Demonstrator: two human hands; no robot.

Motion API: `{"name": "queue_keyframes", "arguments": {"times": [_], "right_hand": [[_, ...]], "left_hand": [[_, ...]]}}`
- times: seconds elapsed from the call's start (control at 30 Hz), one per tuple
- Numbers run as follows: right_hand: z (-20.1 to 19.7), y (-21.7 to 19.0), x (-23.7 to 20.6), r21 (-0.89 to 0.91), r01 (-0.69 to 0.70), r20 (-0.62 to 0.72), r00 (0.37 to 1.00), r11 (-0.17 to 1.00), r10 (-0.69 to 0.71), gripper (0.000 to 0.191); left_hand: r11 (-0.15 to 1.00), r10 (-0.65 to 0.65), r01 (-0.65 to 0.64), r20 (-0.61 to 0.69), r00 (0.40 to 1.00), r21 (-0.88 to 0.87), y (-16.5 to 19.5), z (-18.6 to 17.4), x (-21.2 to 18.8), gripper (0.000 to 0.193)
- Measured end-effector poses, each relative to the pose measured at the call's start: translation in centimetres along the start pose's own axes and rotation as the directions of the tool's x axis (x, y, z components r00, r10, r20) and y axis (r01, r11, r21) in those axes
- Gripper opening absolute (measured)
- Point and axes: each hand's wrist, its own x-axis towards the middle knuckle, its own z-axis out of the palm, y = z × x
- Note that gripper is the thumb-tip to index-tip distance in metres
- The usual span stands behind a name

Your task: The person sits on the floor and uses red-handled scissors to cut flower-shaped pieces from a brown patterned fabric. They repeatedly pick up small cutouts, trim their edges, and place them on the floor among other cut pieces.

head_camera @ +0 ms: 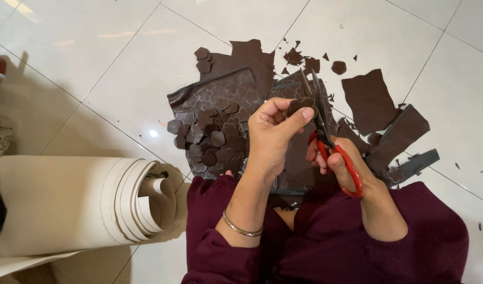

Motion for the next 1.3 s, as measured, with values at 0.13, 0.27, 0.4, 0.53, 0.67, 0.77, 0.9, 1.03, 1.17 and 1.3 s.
{"name": "queue_keyframes", "arguments": {"times": [0.13,0.27,0.4,0.53,0.67,0.77,0.9,1.03,1.17,1.3], "right_hand": [[-0.1,0.8,-0.1,0.045,-0.068,-0.015,0.997,0.997,0.069,0.107],[-0.8,1.3,0.2,-0.01,0.077,0.006,0.997,0.997,-0.077,0.103],[-1.3,1.8,0.6,0.051,0.121,-0.098,0.988,0.991,-0.115,0.089],[-1.5,2.4,0.8,0.148,0.071,-0.19,0.981,0.986,-0.042,0.053],[-1.4,3.1,0.8,0.393,-0.015,-0.208,0.973,0.92,0.104,0.023],[-1.3,3.3,0.8,0.421,-0.007,-0.19,0.977,0.907,0.096,0.015],[-1.2,3.1,0.6,0.447,0.059,-0.249,0.966,0.893,0.061,0.012],[-1.0,2.0,0.7,0.466,0.026,-0.284,0.951,0.884,0.121,0.011],[-0.8,0.7,0.8,0.397,0.016,-0.318,0.941,0.918,0.121,0.012],[-1.0,-0.3,0.8,0.386,-0.065,-0.341,0.917,0.92,0.207,0.017]], "left_hand": [[1.0,-0.002,0.002,0.011,1.0,0.016,-0.2,-0.3,0.2,0.018],[0.995,-0.088,0.087,0.02,0.996,0.045,-0.3,-0.9,0.6,0.016],[0.97,-0.239,0.239,0.01,0.971,-0.052,-0.2,-1.3,1.3,0.018],[0.937,-0.339,0.334,0.033,0.94,0.102,0.2,-1.5,1.5,0.026],[0.912,-0.396,0.367,0.154,0.905,0.186,0.3,-1.3,1.0,0.03],[0.901,-0.424,0.384,0.221,0.878,0.203,0.1,-1.1,0.7,0.03],[0.899,-0.435,0.404,0.251,0.865,0.167,0.0,-1.0,0.5,0.035],[0.925,-0.379,0.359,0.255,0.889,0.124,-0.1,-1.4,0.7,0.033],[0.937,-0.334,0.296,0.224,0.916,0.188,-0.7,-1.5,0.8,0.026],[0.942,-0.257,0.197,0.206,0.944,0.271,-1.5,-1.8,1.6,0.023]]}}
